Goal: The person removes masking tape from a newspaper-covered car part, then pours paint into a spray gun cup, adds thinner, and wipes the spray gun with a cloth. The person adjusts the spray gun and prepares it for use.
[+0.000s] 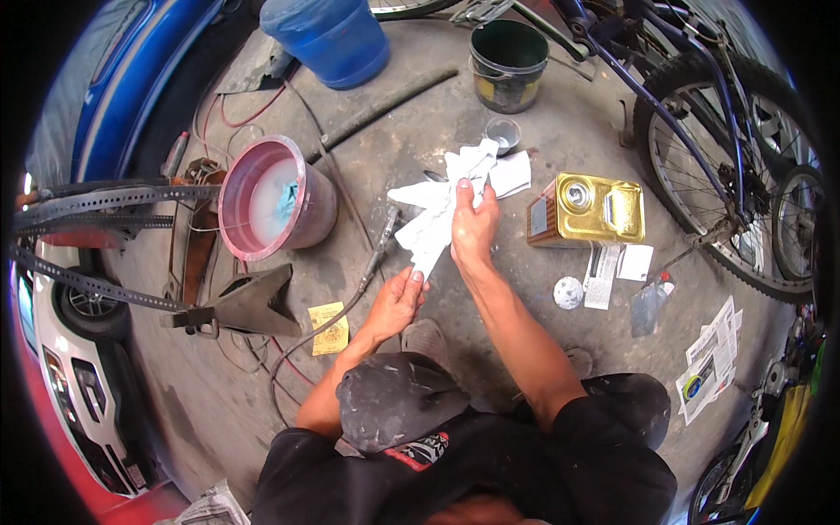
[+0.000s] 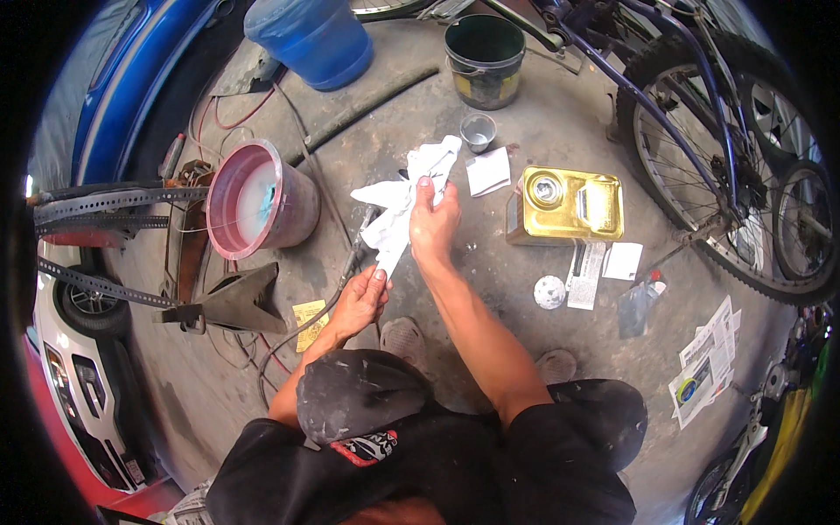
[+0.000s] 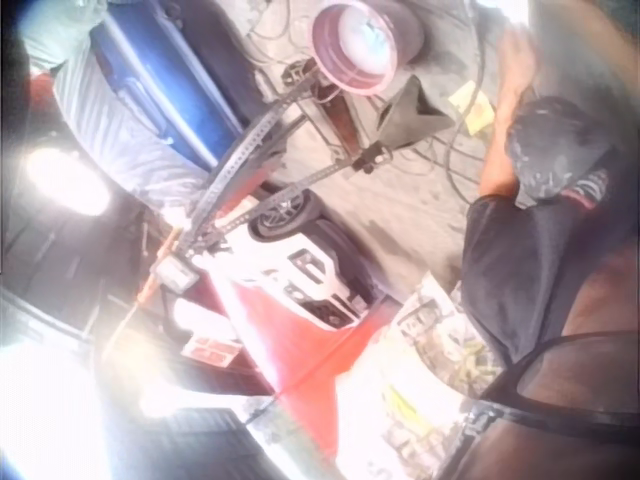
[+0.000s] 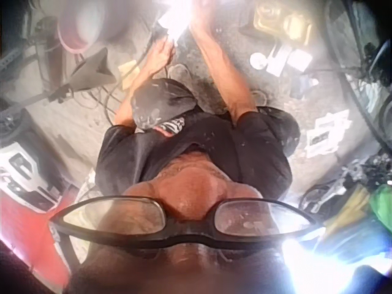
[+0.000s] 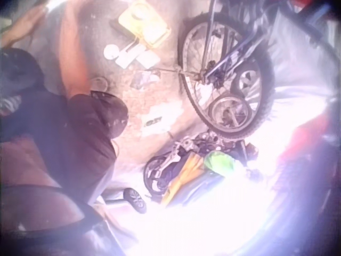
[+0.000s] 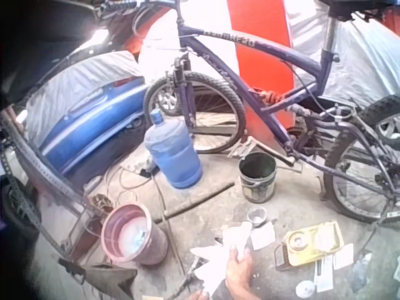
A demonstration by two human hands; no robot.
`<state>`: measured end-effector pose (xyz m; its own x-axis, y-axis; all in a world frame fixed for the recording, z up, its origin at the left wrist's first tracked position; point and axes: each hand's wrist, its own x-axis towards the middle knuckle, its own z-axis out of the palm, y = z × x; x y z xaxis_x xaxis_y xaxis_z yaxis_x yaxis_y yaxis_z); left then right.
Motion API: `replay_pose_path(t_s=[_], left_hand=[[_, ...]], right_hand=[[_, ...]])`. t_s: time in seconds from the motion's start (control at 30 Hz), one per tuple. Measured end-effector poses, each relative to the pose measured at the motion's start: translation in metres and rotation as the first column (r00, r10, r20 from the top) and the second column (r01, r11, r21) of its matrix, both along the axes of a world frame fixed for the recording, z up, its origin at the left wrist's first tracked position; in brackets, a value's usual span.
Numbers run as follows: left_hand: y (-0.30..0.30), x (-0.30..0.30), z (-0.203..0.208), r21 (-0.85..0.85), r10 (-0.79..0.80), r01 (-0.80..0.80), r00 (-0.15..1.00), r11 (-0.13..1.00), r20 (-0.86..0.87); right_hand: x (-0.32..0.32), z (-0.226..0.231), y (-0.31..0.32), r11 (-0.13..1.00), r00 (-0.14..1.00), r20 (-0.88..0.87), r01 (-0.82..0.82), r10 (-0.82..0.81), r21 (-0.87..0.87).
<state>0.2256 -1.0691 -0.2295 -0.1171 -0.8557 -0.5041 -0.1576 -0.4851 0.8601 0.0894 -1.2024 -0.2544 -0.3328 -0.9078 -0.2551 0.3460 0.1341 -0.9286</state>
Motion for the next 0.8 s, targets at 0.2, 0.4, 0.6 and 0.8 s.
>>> replay_pose_path(t_s=[0.2, 0.4, 0.6, 0.8], left_hand=[[0.011, 0.033, 0.025, 0.125, -0.180, 0.174, 0.983, 0.977, 0.032], [0.052, 0.077, 0.005, 0.110, 0.286, -0.271, 0.946, 0.956, -0.151], [0.002, 0.039, 0.020, 0.030, 0.198, -0.195, 0.968, 0.980, -0.155], [0.009, 0.001, 0.005, -0.041, 0.055, -0.056, 0.998, 0.998, -0.029]], right_hand=[[-0.029, -0.011, -0.037, 0.976, 0.944, 0.255, 0.218, -0.211, 0.000], [-0.082, 0.067, -0.059, 0.972, 0.994, -0.006, 0.104, -0.108, -0.212], [-0.010, 0.041, -0.008, 0.935, 0.970, -0.231, -0.154, 0.080, -0.320], [0.001, 0.038, -0.009, 0.971, 0.972, -0.001, -0.235, 0.235, 0.036]])
